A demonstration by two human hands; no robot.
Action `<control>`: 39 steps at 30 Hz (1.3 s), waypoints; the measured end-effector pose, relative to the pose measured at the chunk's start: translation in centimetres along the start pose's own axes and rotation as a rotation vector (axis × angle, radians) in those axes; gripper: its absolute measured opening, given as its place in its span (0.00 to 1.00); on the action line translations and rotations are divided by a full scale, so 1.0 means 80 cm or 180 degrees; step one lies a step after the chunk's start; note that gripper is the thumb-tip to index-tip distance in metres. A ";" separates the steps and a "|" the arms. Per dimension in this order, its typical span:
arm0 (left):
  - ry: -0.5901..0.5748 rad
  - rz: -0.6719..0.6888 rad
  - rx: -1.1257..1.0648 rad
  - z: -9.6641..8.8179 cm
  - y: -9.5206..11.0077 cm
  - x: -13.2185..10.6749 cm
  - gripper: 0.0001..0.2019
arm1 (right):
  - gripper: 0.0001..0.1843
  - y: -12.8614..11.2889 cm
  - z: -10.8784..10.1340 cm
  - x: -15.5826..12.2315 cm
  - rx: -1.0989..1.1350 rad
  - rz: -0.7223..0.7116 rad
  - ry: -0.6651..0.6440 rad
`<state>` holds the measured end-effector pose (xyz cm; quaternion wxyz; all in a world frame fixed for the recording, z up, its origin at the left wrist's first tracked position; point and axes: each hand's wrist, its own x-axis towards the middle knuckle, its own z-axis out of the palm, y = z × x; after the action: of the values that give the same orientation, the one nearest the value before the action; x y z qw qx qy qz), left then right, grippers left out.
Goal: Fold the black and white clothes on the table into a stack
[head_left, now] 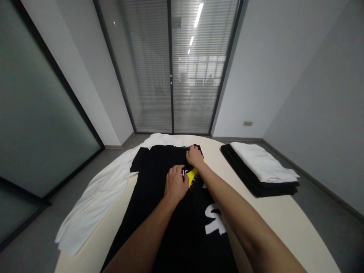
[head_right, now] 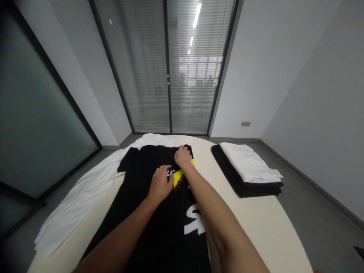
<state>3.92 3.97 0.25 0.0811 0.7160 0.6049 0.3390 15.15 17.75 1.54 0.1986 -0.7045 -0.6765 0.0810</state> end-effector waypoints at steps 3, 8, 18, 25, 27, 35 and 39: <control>0.0485 -0.0397 -0.0207 0.002 -0.011 0.005 0.16 | 0.24 -0.002 0.008 -0.020 -0.0001 -0.0157 0.0025; 0.0954 -0.0799 -0.0032 -0.022 -0.046 0.027 0.16 | 0.29 0.002 0.012 -0.038 0.0180 -0.0362 0.0317; 0.0606 -0.1661 0.0447 -0.123 -0.178 0.082 0.17 | 0.28 0.001 0.009 -0.043 0.0177 -0.0459 0.0243; 0.0310 -0.1865 0.0280 -0.131 -0.215 0.099 0.20 | 0.27 0.002 0.008 -0.044 0.0183 -0.0485 0.0263; 0.0278 -0.1901 0.0189 -0.131 -0.219 0.104 0.18 | 0.28 0.002 0.009 -0.044 0.0193 -0.0478 0.0263; 0.0916 -0.1931 -0.0098 -0.150 -0.220 0.103 0.14 | 0.28 0.002 0.010 -0.044 0.0202 -0.0466 0.0235; 0.1170 -0.2007 -0.0189 -0.161 -0.231 0.095 0.13 | 0.27 0.003 0.011 -0.044 0.0198 -0.0509 0.0270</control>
<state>-18.30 11.91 3.24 0.0923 0.4189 0.7902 0.4377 14.78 14.39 0.10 0.2547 -0.6446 -0.7187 0.0559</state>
